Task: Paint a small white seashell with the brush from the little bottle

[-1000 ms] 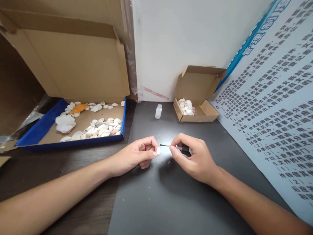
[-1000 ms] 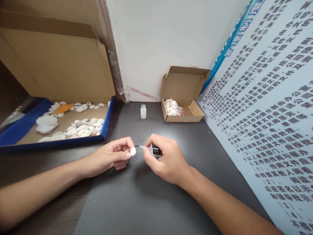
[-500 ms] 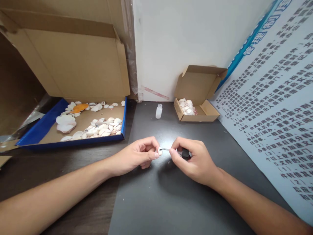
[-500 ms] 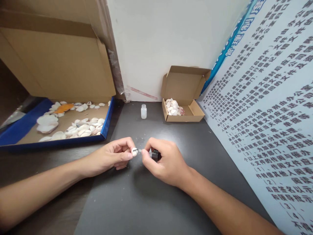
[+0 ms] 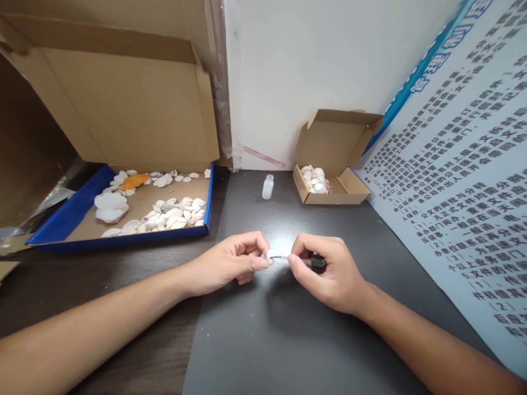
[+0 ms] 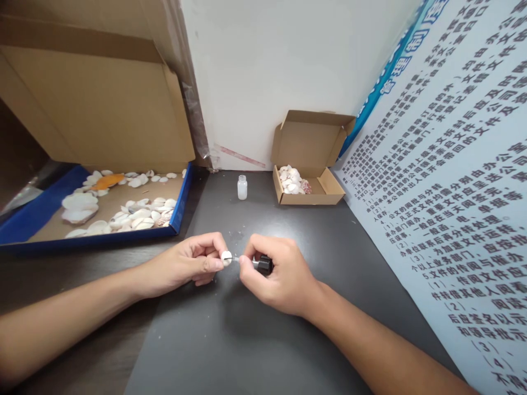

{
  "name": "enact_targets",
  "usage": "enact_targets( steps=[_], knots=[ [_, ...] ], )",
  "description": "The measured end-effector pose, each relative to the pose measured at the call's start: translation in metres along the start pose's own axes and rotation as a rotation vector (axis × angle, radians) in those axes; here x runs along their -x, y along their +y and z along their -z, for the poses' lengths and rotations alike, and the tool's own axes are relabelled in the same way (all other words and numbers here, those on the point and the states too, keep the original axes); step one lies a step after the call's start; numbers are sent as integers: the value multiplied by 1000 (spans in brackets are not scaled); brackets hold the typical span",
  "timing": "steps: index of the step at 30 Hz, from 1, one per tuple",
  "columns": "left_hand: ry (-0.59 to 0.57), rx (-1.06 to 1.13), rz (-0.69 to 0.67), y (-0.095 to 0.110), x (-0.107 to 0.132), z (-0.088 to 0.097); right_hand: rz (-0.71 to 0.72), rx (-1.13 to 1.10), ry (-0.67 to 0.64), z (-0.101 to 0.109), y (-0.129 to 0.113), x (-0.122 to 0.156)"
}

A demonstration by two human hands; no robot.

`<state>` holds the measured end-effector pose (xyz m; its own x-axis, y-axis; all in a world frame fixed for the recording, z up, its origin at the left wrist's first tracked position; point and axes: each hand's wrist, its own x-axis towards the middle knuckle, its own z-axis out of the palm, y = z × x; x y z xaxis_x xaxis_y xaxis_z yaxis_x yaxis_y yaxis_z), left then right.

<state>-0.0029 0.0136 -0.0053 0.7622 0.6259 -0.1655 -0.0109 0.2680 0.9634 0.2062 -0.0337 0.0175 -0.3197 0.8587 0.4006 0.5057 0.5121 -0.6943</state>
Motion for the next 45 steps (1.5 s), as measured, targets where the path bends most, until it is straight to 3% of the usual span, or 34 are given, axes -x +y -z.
enact_targets(
  steps=[3,9,14,20,24,34,45],
  knots=[
    [7,-6,5,0,0,0,-36,64,65,0,1,-1],
    [20,7,-3,0,0,-2,5,-98,-125,2,-3,0],
    [16,4,5,0,0,-1,-17,46,61,0,-1,0],
    [8,-1,-3,0,0,0,47,-57,-97,0,-2,1],
    [3,-11,-6,-1,0,0,22,8,-4,-1,0,1],
    [-6,-40,-20,-1,0,0,-4,70,68,-4,0,-1],
    [0,-37,-35,0,0,-1,-18,42,11,-5,2,3]
  ],
)
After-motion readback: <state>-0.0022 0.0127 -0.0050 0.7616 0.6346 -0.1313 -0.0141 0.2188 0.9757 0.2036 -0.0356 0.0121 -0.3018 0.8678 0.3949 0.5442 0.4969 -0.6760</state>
